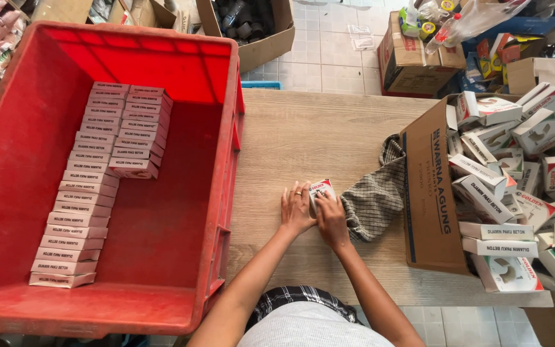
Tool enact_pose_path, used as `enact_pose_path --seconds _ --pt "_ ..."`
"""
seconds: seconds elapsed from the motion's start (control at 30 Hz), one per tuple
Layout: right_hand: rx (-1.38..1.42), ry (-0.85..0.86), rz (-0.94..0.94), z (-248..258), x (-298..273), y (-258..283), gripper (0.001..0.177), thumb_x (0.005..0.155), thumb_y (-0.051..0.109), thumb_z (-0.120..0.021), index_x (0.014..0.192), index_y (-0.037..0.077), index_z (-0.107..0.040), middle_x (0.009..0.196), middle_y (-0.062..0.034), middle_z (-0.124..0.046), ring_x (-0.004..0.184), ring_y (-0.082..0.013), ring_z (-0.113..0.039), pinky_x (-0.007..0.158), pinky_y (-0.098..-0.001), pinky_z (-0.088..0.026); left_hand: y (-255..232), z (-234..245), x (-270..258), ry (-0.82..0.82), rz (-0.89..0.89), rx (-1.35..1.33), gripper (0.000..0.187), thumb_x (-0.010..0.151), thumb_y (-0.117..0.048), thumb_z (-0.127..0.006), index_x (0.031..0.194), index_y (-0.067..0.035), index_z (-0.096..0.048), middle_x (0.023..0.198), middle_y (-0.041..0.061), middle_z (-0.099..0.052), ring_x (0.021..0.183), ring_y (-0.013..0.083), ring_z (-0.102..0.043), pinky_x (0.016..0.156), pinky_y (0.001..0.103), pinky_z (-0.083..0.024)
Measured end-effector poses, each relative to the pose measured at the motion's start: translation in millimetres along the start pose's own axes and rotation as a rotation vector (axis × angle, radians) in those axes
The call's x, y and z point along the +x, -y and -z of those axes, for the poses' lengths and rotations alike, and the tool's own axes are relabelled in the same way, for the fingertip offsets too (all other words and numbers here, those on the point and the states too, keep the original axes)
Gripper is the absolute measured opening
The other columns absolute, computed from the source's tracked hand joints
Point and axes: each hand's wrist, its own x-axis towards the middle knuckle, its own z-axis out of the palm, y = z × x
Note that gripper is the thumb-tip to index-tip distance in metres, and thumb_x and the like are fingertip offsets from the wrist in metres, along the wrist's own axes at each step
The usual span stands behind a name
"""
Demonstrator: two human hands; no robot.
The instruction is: Sorting and organizing small product boxes by moving them between a table, a cardboard box, and a large red plastic crate, occasionally wiping them with a cloth.
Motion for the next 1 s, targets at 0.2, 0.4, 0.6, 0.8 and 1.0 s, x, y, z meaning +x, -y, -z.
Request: enact_pose_path --seconds 0.2,0.4,0.6,0.8,1.0 --pt "-0.375 0.088 -0.003 15 11 14 0.047 0.093 0.038 -0.038 0.129 0.011 -0.051 0.136 -0.0086 -0.049 0.131 -0.0262 -0.039 0.106 -0.0566 -0.020 13 -22 3 -0.040 0.000 0.017 0.077 0.061 -0.035 -0.060 0.131 -0.014 -0.038 0.120 0.006 -0.051 0.119 0.0268 -0.049 0.104 0.050 -0.029" --pt "-0.200 0.243 0.231 24 4 14 0.048 0.093 0.037 -0.036 0.132 0.010 -0.046 0.136 -0.0080 -0.048 0.128 -0.0223 -0.042 0.109 -0.0483 -0.021 16 -10 -9 -0.034 -0.004 0.068 0.092 0.050 -0.032 -0.066 0.135 -0.014 -0.036 0.120 0.005 -0.052 0.115 0.0228 -0.050 0.104 0.050 -0.021" --pt "-0.331 0.173 0.138 12 13 -1 0.047 0.094 0.040 -0.036 0.131 0.012 -0.046 0.132 -0.0076 -0.051 0.127 -0.0193 -0.044 0.112 -0.0509 -0.009 13 -1 -13 -0.064 0.014 -0.012 0.095 0.049 -0.048 -0.067 0.134 -0.016 -0.038 0.120 0.005 -0.053 0.120 0.0237 -0.043 0.099 0.050 -0.022" --pt "-0.140 0.265 0.132 21 -8 33 0.057 0.091 0.047 -0.041 0.131 0.006 -0.045 0.124 -0.0121 -0.057 0.120 -0.0215 -0.051 0.111 -0.0455 -0.016 44 -28 -15 0.023 -0.012 0.021 0.102 0.046 -0.041 -0.070 0.139 -0.018 -0.032 0.124 0.006 -0.049 0.118 0.0275 -0.039 0.099 0.052 -0.019" --pt "-0.083 0.210 -0.010 6 9 14 0.055 0.093 0.043 -0.038 0.130 0.003 -0.043 0.126 -0.0160 -0.055 0.117 -0.0243 -0.053 0.110 -0.0470 -0.018 28 -3 -21 0.048 0.016 -0.027 0.104 0.045 -0.053 -0.069 0.137 -0.021 -0.034 0.122 0.003 -0.048 0.116 0.0271 -0.037 0.097 0.052 -0.023"
